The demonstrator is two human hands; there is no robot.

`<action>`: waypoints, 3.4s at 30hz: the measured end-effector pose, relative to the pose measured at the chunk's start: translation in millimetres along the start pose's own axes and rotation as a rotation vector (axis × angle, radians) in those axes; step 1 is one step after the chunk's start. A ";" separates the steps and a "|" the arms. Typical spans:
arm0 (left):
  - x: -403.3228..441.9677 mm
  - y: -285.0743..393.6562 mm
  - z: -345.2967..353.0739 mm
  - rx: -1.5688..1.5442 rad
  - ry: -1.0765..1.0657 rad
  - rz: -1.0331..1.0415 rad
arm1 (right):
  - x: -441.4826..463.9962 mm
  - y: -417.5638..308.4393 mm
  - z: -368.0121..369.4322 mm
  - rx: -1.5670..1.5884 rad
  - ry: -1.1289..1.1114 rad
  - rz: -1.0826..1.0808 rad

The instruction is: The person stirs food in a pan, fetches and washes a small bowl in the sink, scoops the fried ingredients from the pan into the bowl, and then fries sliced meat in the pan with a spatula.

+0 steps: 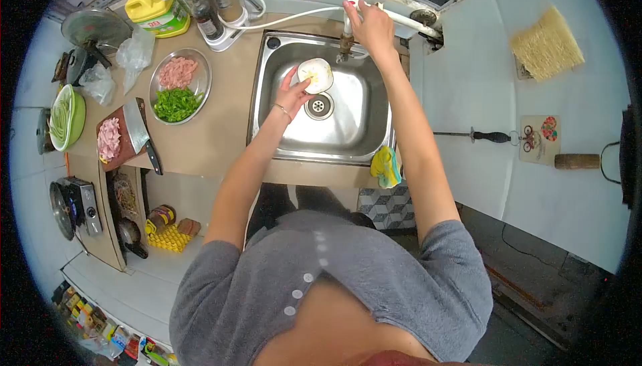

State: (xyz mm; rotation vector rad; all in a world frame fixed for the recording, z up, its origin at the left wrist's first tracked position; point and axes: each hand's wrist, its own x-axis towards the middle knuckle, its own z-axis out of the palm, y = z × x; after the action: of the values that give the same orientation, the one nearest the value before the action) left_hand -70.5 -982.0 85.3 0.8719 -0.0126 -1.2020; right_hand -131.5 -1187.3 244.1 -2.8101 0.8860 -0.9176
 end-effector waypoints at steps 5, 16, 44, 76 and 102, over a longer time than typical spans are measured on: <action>5.6 0.6 2.5 -0.046 -0.069 0.002 | 0.0 -1.2 3.1 -0.036 -0.030 0.005; 9.0 1.0 -4.1 -0.030 -0.091 -0.010 | 0.5 -3.4 3.2 -0.077 0.004 -0.022; 67.3 -50.9 23.5 -0.132 -0.095 -0.045 | 5.5 12.4 3.2 -0.074 -0.026 -0.124; 54.8 -38.8 18.2 -0.097 -0.123 -0.108 | 5.5 20.0 0.5 0.051 -0.130 -0.090; -32.8 72.0 51.3 2.060 -0.022 0.977 | -86.8 -25.6 -39.7 0.104 -0.564 0.165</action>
State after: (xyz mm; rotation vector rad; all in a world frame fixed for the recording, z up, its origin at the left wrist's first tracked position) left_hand -48.7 -979.0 177.0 2.1405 -1.7172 0.1674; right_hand -197.9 -1114.5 236.8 -2.6265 0.9211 -0.1239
